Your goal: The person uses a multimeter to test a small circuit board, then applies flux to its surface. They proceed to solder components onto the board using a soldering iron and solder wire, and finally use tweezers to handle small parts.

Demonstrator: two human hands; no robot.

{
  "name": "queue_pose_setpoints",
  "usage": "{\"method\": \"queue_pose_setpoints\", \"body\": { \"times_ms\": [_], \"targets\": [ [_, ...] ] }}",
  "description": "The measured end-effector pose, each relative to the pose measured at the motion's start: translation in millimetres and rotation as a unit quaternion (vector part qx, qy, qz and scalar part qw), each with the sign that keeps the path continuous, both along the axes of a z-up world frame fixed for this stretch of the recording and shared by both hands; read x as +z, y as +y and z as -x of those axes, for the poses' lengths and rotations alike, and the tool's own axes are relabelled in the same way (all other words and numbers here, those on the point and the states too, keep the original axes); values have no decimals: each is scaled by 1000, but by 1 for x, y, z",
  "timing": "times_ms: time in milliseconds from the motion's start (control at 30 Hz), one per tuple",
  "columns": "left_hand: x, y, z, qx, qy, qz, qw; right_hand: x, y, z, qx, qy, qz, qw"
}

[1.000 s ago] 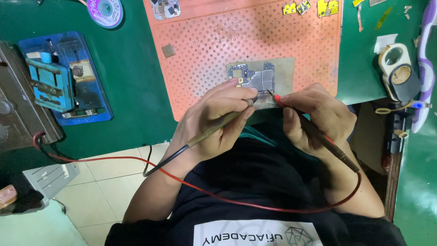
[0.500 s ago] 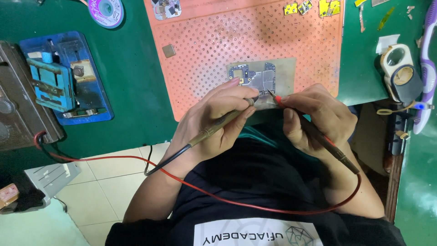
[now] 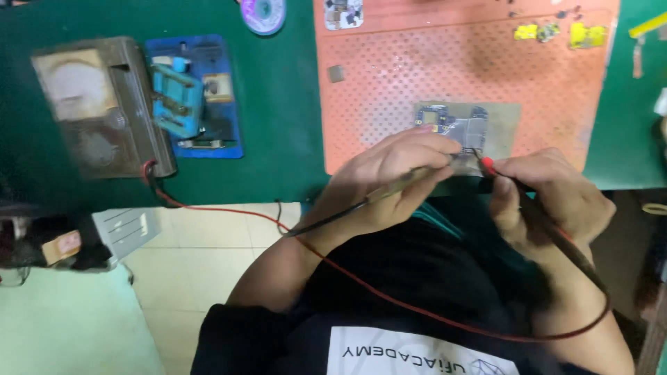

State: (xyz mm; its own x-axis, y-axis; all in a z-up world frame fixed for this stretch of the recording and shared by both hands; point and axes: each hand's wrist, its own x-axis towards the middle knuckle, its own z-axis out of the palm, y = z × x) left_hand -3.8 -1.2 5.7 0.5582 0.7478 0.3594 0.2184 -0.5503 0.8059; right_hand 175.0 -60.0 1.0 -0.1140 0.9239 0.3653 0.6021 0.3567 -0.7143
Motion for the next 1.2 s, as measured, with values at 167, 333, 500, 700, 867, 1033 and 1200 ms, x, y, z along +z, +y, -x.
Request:
{"method": "queue_pose_setpoints", "body": {
  "times_ms": [167,333,500,700,867,1033,1200],
  "targets": [
    [-11,-5,5,-22,-71,52,996,-12,-10,-2,-53,4,24,998],
    [-6,-6,8,-31,-56,80,995,-11,-11,-1,-51,-1,29,998],
    [-5,-5,7,-44,-64,80,994,-9,-9,0,-38,-4,6,999],
    [-9,-7,4,-7,-63,37,997,-12,-10,-1,-51,-15,12,999],
    [-9,-7,3,2,-60,37,998,-10,-9,1,-44,2,5,999],
    [-6,-7,3,6,-61,21,998,-14,-8,-1,-44,-4,4,999],
    [10,-1,-3,-17,-84,-14,996,-10,-5,-7,-55,-94,24,994]
  ]
}}
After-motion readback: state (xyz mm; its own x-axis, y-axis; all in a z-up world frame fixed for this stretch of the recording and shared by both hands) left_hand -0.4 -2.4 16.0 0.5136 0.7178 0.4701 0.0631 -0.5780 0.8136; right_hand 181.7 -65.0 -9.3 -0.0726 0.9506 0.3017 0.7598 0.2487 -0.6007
